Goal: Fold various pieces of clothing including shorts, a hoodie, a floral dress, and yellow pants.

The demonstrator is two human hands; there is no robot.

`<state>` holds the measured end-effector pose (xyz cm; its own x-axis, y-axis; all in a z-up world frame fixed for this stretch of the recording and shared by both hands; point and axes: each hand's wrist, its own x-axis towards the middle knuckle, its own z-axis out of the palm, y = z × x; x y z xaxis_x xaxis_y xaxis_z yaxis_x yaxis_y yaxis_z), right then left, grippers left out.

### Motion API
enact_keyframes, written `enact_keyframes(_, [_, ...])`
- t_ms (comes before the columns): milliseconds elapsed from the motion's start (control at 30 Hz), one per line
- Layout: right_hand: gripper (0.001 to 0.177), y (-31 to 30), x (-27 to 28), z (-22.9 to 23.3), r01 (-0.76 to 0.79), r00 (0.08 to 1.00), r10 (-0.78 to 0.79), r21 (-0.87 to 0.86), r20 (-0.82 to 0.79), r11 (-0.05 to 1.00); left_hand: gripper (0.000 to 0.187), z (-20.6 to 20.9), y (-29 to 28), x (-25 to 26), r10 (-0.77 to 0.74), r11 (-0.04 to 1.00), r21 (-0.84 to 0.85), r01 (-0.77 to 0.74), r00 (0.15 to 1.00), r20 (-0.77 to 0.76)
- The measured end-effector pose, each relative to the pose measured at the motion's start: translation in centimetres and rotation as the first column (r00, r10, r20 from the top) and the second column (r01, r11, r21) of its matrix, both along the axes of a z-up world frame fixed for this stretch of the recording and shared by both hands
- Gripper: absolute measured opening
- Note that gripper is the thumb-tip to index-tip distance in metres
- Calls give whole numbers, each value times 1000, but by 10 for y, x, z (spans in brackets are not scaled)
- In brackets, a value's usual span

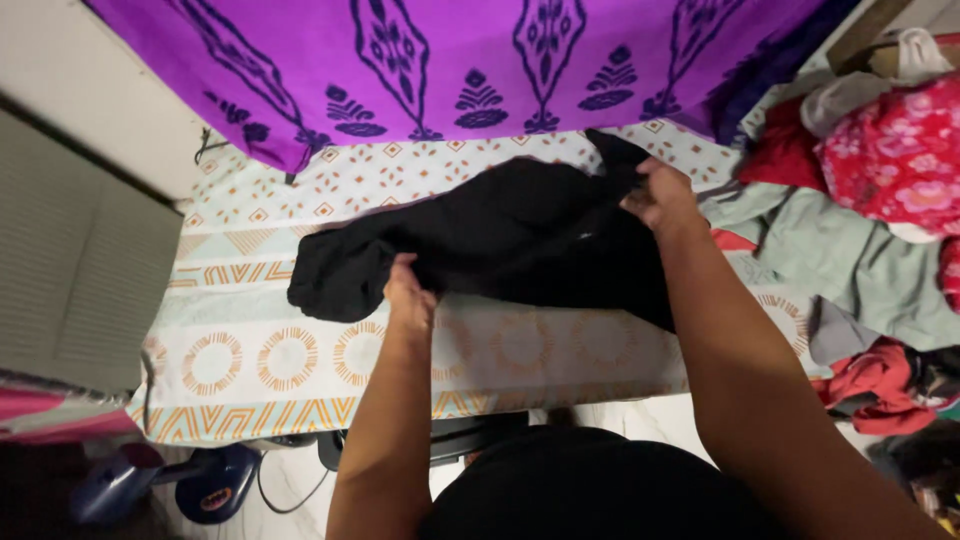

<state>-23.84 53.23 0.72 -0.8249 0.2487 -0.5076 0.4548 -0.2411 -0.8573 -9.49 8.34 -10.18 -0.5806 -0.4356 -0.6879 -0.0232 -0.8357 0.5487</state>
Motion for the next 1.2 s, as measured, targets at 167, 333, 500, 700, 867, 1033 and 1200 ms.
enact_keyframes(167, [4,30,37,-6,-138,865,-163,-537,-475,832,42,41,-28,6,-54,983,154,103,955,-291])
enact_keyframes(333, [13,-16,147,-5,-16,783,-424,-697,-455,717,50,60,-53,24,13,992,122,40,912,-409])
enact_keyframes(500, [25,-74,183,32,329,944,-316,-291,91,899,50,77,-48,49,-138,967,122,223,864,-484])
enact_keyframes(700, [19,-17,95,-36,88,982,-75,-70,171,994,52,95,-61,54,-245,951,130,282,938,-245])
enact_keyframes(867, [14,-24,94,83,-14,923,-150,-420,-355,907,43,4,-110,15,-162,943,212,258,908,-386])
enact_keyframes(1033, [12,-35,193,132,-120,763,-251,-512,-595,850,47,93,-73,51,-116,993,9,122,962,-249])
enact_keyframes(1200, [27,-10,267,-36,350,937,-274,591,-217,727,65,105,-61,59,51,997,-45,-55,996,-77])
